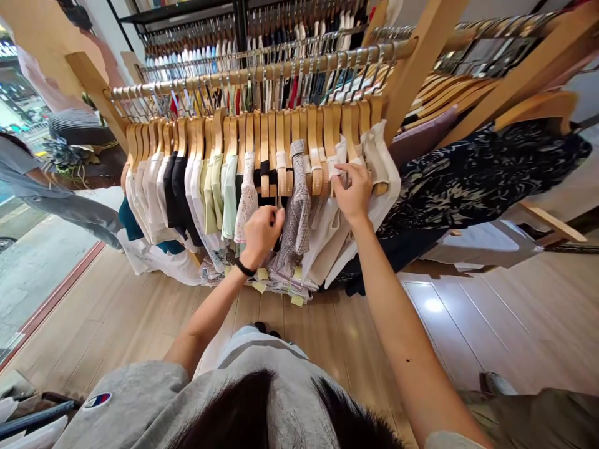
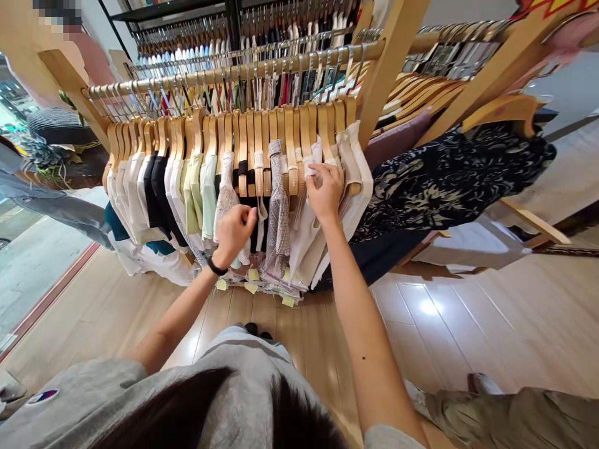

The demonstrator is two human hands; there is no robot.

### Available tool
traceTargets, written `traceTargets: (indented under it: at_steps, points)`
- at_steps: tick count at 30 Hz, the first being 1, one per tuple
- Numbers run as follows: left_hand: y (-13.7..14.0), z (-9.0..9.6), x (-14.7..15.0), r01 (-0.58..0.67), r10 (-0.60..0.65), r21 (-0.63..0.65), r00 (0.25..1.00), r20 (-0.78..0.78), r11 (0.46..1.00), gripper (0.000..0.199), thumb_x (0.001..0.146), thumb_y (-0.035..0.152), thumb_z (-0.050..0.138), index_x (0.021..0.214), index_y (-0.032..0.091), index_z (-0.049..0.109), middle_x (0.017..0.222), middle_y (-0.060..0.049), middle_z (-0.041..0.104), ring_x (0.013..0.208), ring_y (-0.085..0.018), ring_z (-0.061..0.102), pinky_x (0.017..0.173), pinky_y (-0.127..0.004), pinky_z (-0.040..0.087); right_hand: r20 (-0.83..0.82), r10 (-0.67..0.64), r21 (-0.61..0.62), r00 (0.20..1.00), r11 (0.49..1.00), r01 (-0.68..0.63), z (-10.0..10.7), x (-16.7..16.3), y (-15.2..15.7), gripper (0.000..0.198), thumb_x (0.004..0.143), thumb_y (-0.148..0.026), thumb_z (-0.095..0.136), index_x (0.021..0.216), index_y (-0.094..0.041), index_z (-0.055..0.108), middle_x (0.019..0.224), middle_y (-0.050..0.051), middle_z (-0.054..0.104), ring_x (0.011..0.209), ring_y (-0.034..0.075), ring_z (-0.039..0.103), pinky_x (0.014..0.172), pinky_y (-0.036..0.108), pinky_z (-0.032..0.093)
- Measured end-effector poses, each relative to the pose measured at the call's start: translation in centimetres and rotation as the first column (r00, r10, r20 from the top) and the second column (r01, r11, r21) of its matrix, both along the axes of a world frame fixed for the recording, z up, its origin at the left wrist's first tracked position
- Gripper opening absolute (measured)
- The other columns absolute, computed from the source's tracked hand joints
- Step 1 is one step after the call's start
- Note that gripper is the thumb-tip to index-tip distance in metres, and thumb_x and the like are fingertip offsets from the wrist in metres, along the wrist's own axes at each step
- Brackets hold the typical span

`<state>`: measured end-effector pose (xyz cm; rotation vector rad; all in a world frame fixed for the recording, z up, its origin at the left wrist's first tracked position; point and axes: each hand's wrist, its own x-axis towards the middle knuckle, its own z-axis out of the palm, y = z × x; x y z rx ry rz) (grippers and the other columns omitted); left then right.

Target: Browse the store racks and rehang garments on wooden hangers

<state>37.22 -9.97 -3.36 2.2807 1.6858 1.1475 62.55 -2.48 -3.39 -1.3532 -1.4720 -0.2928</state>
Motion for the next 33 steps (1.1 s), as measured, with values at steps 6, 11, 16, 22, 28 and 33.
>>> traceTargets:
  at_steps: [6,11,16,22,28,33]
  points:
    - [4.8,-0.1,7.8,-0.027,0.023,-0.143,0.999,-0.031,0.989,0.048,0.095,0.052,0.067,0.081,0.007,0.064,0.075,-0.019,0.065,0.077,-0.029,0.066,0.066,-0.033,0.039,-0.007,0.059,-0.066,0.998,0.996,-0.059,1.0,-0.7,-0.4,0.036,0.091,-0.027,0.054,0.122,-0.016,0.070,0.117,0.016,0.068,0.107,0.029,0.065,0.101,0.046,0.052]
    - [7.2,-1.6,5.7,-0.002,0.013,-0.139,0.997,0.077,0.990,0.015,0.093,0.019,0.067,0.080,0.015,0.062,0.075,-0.010,0.067,0.081,-0.025,0.067,0.075,-0.030,0.043,0.153,-0.027,-0.196,0.988,0.979,0.057,1.4,-3.6,-1.0,0.048,0.088,-0.030,0.070,0.136,-0.022,0.067,0.151,0.018,0.048,0.141,0.039,0.041,0.118,0.060,0.033]
    - [7.7,-1.0,1.1,0.055,-0.052,-0.142,0.998,0.022,0.988,0.022,0.096,0.019,0.058,0.074,0.020,0.061,0.070,-0.006,0.066,0.071,-0.024,0.063,0.066,-0.030,0.041,0.160,0.043,-0.290,0.986,0.957,0.005,1.7,-4.9,-0.3,0.040,0.095,-0.019,0.060,0.132,-0.024,0.072,0.167,0.010,0.028,0.154,0.040,0.020,0.124,0.063,0.019]
    - [8.1,0.1,-2.1,0.057,-0.055,-0.104,0.998,0.022,0.993,0.021,0.095,0.019,0.056,0.075,0.018,0.063,0.066,-0.004,0.064,0.062,-0.019,0.058,0.061,-0.027,0.035,0.097,0.037,-0.283,0.995,0.959,-0.008,1.5,-4.6,-0.2,0.043,0.096,-0.010,0.051,0.131,-0.024,0.073,0.168,0.006,0.027,0.157,0.034,0.013,0.128,0.059,0.013]
    - [7.6,0.4,-2.3,0.028,-0.043,-0.146,0.994,-0.101,0.989,0.019,0.100,0.018,0.051,0.094,0.014,0.068,0.086,-0.010,0.073,0.081,-0.024,0.068,0.069,-0.026,0.042,0.082,0.103,-0.278,0.991,0.957,-0.076,1.4,-4.2,-0.3,0.042,0.100,-0.014,0.047,0.135,-0.019,0.070,0.169,0.008,0.024,0.158,0.035,0.009,0.128,0.058,0.012]
    - [6.9,-0.1,-1.5,0.015,-0.042,-0.154,0.984,-0.172,0.988,0.023,0.105,0.020,0.045,0.106,0.013,0.067,0.094,-0.014,0.075,0.088,-0.025,0.072,0.074,-0.027,0.046,0.076,0.121,-0.288,0.990,0.953,-0.094,1.2,-3.9,-0.1,0.041,0.101,-0.015,0.048,0.135,-0.019,0.070,0.169,0.008,0.025,0.158,0.034,0.009,0.128,0.058,0.011]
